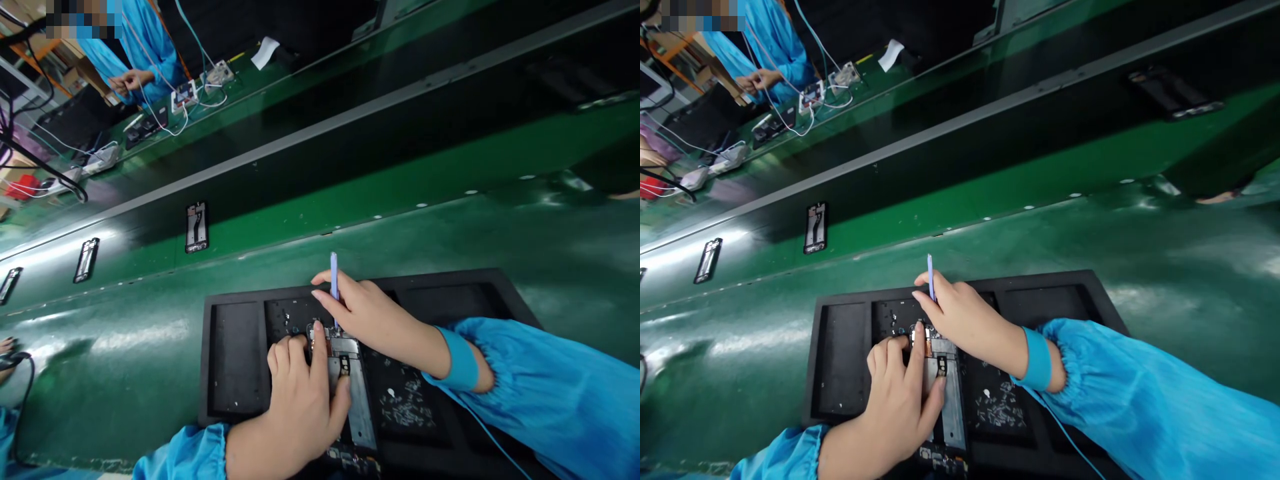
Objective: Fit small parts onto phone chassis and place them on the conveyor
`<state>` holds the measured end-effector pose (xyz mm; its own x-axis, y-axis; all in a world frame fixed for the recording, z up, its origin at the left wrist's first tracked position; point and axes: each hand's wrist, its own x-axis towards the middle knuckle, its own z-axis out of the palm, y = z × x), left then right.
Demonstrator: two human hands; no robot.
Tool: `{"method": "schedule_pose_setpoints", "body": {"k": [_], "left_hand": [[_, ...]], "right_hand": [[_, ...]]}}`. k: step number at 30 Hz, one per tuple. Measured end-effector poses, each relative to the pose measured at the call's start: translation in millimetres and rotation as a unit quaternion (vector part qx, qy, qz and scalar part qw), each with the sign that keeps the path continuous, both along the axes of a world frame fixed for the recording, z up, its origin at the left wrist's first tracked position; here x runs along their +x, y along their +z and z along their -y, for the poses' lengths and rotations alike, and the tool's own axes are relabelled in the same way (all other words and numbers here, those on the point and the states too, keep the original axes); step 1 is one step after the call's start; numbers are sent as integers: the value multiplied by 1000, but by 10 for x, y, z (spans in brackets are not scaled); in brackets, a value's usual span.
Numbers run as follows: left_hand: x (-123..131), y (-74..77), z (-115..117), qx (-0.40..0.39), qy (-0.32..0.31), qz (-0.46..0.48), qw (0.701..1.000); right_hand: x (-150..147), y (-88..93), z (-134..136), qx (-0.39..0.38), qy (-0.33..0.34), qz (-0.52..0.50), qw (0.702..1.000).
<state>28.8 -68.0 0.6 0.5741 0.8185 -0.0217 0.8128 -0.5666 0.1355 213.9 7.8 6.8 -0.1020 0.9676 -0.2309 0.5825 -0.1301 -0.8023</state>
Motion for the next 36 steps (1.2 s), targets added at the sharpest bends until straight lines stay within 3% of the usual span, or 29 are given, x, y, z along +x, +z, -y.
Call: {"method": "schedule_pose_setpoints", "body": {"k": [20,31,36], "left_hand": [[-5,-19,10,1,-7,13,1000],[-9,-51,32,-3,1,17,1000],[4,-22,10,10,1,3,1000]], "right_hand": [[-45,-115,55,84,-36,60,994],[-6,-66,48,84,-40,56,994],[81,62,-30,76,-56,11,995]]}}
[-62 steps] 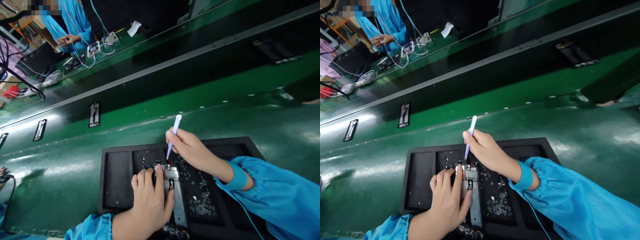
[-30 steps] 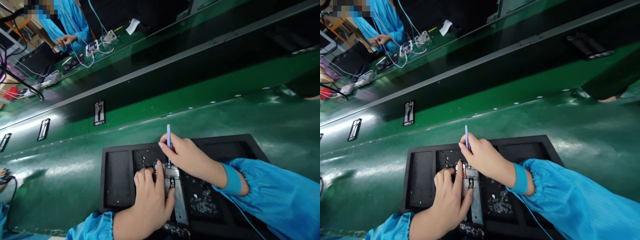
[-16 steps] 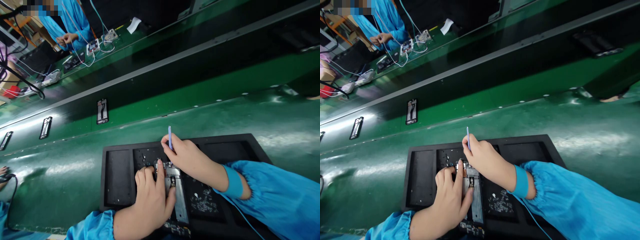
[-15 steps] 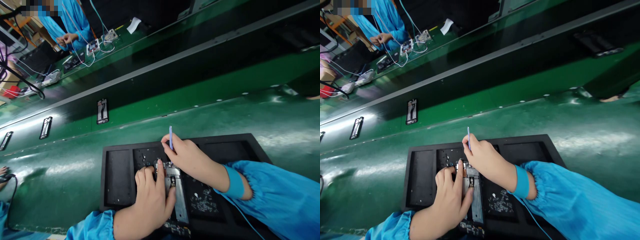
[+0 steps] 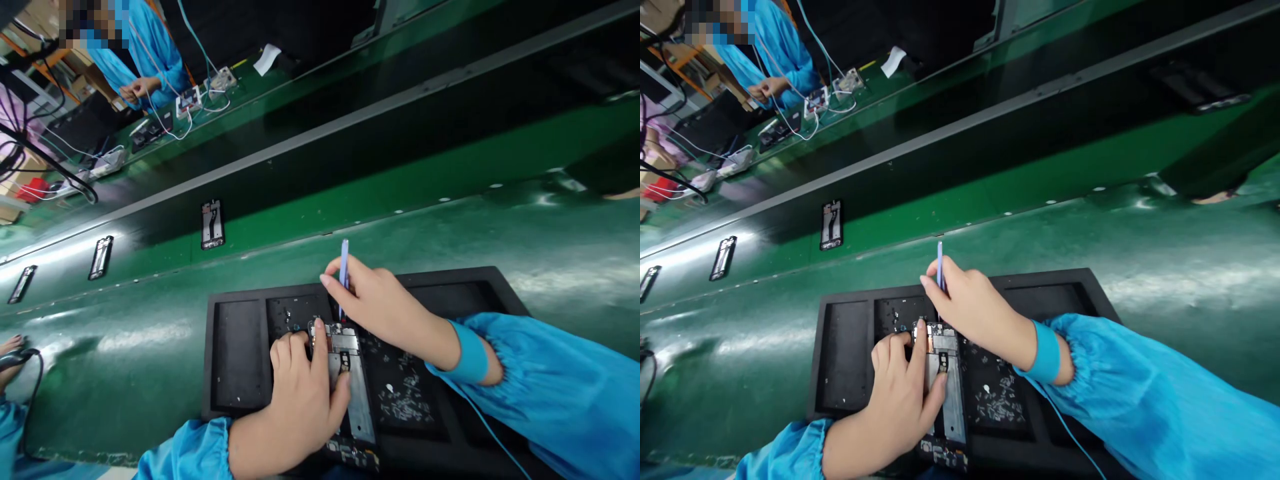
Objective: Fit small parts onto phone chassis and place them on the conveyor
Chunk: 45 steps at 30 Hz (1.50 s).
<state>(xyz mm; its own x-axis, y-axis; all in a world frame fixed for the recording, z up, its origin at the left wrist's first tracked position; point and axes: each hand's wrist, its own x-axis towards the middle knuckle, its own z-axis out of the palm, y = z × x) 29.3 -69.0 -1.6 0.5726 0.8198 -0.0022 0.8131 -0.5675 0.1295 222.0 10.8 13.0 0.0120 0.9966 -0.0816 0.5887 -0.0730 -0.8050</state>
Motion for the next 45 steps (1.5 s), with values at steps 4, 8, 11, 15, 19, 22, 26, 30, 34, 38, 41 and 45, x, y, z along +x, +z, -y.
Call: {"method": "schedule_pose_setpoints", "body": {"k": [4,8,11,15,19,22,26,30,34,38,41,45], "left_hand": [[-12,65,12,30,6,-13,999],[26,154,163,53,58,-7,997],[171,178,363,45,118,14,992],[383,100,568,35,215,52,975],[327,81,563,23,242,97,965],[155,259,359,27,227,120,966],[88,613,-307,51,205,132,968],[411,627,-1359,60,211,112,969],[912,283,-2319,65,257,65,962],[1220,-3,-2806,77,286,10,955],[1299,-126,-2922,91,302,-22,949],[1325,-216,-2952,101,309,-45,945]], "right_hand": [[188,52,-146,38,-65,-40,996],[351,4,-276,54,-84,-64,993],[371,-6,-296,52,-65,-80,993],[352,43,-211,44,-22,-120,992],[492,51,-38,27,28,-187,982],[685,22,151,9,65,-222,973],[940,-31,429,40,117,-163,979],[1162,-152,588,117,155,-87,977],[1289,-271,625,145,183,-71,970],[1301,-302,649,190,224,-83,952],[1296,-304,664,200,232,-90,948],[1306,-305,666,192,243,-95,946]]}}
